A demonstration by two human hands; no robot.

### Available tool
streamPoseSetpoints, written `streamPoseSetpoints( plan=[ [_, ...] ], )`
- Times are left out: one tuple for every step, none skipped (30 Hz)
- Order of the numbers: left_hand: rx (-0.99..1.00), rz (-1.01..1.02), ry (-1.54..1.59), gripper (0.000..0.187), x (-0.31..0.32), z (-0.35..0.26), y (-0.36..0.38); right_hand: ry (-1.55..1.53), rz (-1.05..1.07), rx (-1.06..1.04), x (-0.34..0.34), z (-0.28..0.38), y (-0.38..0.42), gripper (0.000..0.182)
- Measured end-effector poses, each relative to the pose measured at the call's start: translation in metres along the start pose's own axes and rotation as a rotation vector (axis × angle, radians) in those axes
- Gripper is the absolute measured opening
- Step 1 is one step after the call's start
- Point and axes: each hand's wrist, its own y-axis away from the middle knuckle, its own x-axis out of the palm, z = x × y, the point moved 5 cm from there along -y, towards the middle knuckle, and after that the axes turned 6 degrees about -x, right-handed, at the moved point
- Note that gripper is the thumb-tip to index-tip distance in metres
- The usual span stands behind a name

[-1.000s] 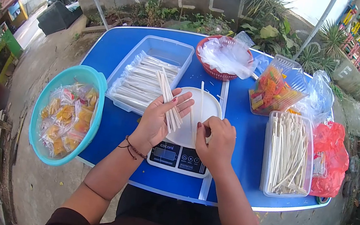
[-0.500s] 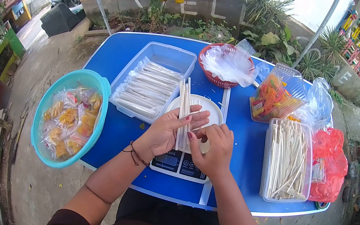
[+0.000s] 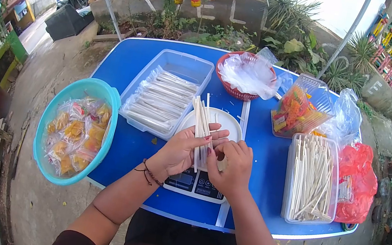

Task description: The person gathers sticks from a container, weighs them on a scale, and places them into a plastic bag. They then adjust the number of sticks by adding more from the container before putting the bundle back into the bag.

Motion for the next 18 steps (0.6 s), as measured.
streamPoseSetpoints(
  plan=[
    [0.002, 0.005, -0.005, 0.04, 0.0007, 0.0001, 0.0003, 0.004, 0.012, -0.001, -0.0011, 0.002, -0.0011, 0.012],
    [0.004, 0.011, -0.01, 0.04, 0.0015, -0.0001, 0.0, 0.009, 0.022, -0.003, -0.0016, 0.0028, -0.0019, 0.012],
    [0.001, 0.01, -0.011, 0.04, 0.0011, 0.0004, -0.0009, 0.014, 0.011, -0.003, -0.0011, 0.0015, -0.0015, 0.012],
    [-0.001, 0.009, -0.013, 0.04, 0.0, 0.0006, -0.0023, 0.018, -0.001, -0.005, 0.0009, -0.001, -0.0011, 0.012],
    [-0.006, 0.005, -0.012, 0.04, -0.001, 0.0017, -0.0019, 0.019, -0.01, -0.004, 0.002, -0.0018, 0.0003, 0.012],
    [-0.01, 0.007, 0.007, 0.04, -0.0009, 0.0008, -0.0025, 0.026, -0.011, -0.005, 0.0018, -0.0026, -0.0003, 0.011],
    [-0.017, 0.007, 0.027, 0.04, -0.0009, 0.0002, -0.0024, 0.032, -0.011, -0.003, 0.0015, -0.0031, -0.0002, 0.011],
    [-0.024, 0.007, 0.048, 0.04, -0.0012, 0.001, -0.0017, 0.038, -0.01, 0.0, 0.0013, -0.0032, 0.001, 0.011],
    [-0.016, 0.0, 0.03, 0.04, -0.0016, 0.0011, -0.0014, 0.048, -0.008, 0.0, 0.0011, -0.0037, 0.002, 0.011],
    [-0.007, -0.006, 0.012, 0.039, -0.0017, 0.0007, -0.0016, 0.059, -0.008, -0.001, 0.0007, -0.0043, 0.0024, 0.011],
    [0.003, -0.011, -0.007, 0.039, -0.0017, 0.0003, -0.0019, 0.07, -0.007, -0.002, 0.0003, -0.0048, 0.0026, 0.011],
    [0.003, -0.008, -0.014, 0.04, -0.0014, 0.0, -0.0018, 0.063, -0.01, 0.013, -0.0014, -0.0029, 0.0015, 0.012],
    [0.005, -0.004, -0.022, 0.04, -0.001, -0.0014, -0.0021, 0.057, -0.014, 0.025, -0.0043, 0.0008, -0.0016, 0.012],
    [0.004, -0.003, -0.028, 0.04, -0.0013, -0.0011, -0.0013, 0.049, -0.014, 0.041, -0.0054, 0.003, -0.0021, 0.013],
    [0.012, 0.001, -0.048, 0.04, -0.0021, -0.0007, -0.0015, 0.039, -0.015, 0.04, -0.005, 0.0022, -0.0017, 0.013],
    [0.02, 0.006, -0.067, 0.041, -0.0035, 0.0004, -0.0023, 0.03, -0.017, 0.038, -0.0046, 0.0003, -0.0013, 0.013],
    [0.028, 0.012, -0.087, 0.041, -0.0042, 0.001, -0.0032, 0.022, -0.019, 0.037, -0.0041, -0.0014, -0.0011, 0.013],
    [0.031, 0.009, -0.092, 0.042, -0.0044, 0.0012, -0.0036, 0.023, -0.026, 0.03, -0.0038, -0.002, -0.001, 0.013]
  ],
)
